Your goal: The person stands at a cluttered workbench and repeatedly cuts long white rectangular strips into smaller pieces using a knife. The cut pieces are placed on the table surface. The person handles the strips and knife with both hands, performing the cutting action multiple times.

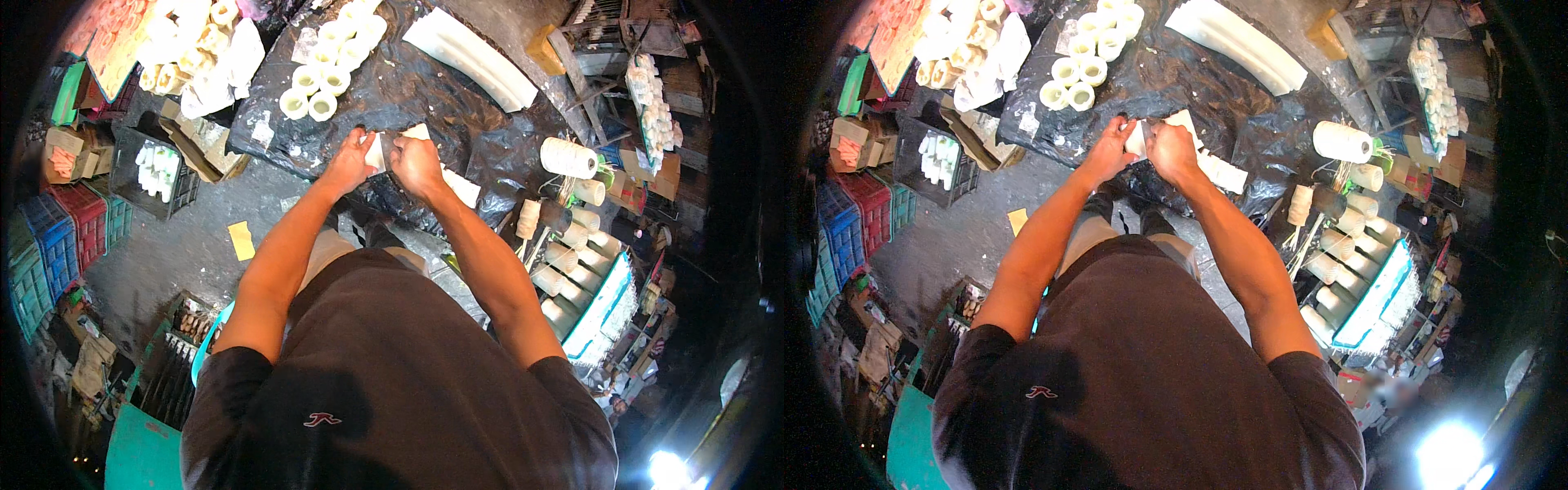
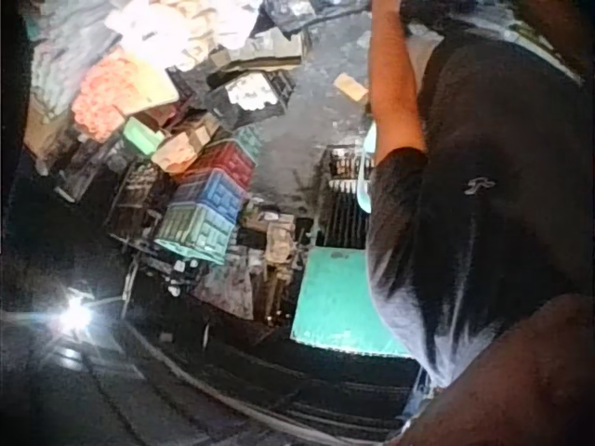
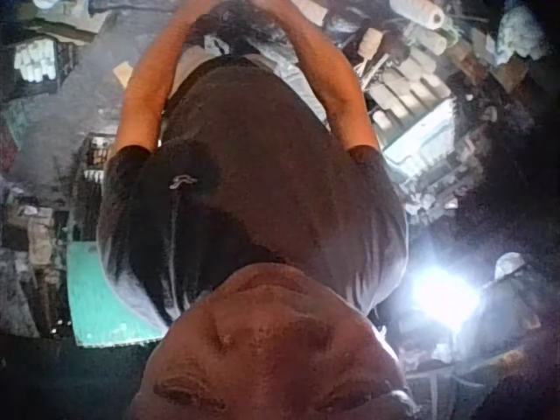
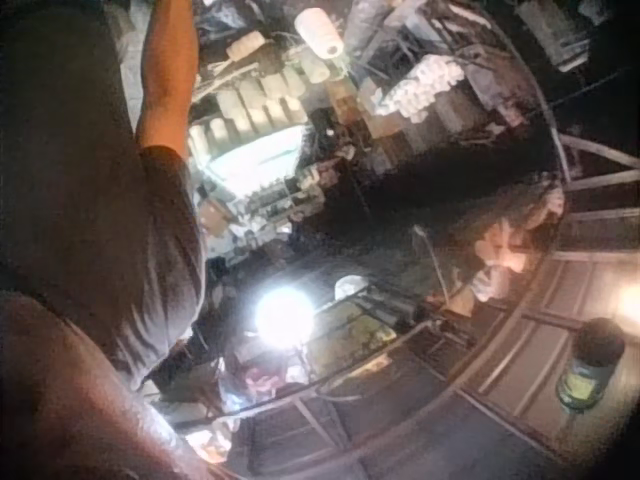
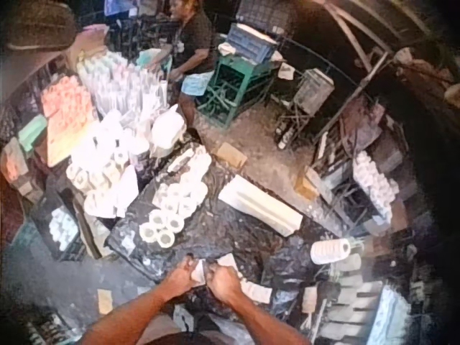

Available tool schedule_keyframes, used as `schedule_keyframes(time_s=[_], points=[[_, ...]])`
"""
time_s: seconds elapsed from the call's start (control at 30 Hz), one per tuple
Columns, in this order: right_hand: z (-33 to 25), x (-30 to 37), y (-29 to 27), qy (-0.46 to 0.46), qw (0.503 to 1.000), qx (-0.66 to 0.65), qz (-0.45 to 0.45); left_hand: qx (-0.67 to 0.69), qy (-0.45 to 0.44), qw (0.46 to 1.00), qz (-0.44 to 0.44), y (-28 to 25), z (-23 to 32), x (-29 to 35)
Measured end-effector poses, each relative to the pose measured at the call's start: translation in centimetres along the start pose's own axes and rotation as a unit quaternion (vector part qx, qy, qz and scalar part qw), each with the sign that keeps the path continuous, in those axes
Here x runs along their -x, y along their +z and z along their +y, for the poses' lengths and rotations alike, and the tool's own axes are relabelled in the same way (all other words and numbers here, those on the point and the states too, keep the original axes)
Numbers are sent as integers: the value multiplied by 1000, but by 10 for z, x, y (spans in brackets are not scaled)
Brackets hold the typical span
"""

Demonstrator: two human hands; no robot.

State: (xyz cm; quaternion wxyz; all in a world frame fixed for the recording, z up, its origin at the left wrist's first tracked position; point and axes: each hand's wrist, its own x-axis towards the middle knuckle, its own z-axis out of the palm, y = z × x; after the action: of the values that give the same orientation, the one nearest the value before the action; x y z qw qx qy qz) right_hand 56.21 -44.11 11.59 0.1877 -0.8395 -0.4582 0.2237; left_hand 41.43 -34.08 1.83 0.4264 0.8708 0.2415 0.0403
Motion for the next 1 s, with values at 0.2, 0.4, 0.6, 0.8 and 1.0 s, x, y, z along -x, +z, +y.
schedule_keyframes(time_s=[0.2,0.4,0.6,0.8,1.0], points=[[5,-1,6,5,1000,8,2,21,-2,1000,0,2,-3,2],[5,-13,19,8,998,53,-35,47,-8,999,-16,-1,-3,0],[25,-16,19,35,999,23,10,51,-12,998,-16,-3,-1,1],[24,13,2,49,998,-40,-27,55,-19,998,-25,-3,0,5],[-15,7,-11,26,999,-22,-30,131,-48,990,28,-2,-3,8]])
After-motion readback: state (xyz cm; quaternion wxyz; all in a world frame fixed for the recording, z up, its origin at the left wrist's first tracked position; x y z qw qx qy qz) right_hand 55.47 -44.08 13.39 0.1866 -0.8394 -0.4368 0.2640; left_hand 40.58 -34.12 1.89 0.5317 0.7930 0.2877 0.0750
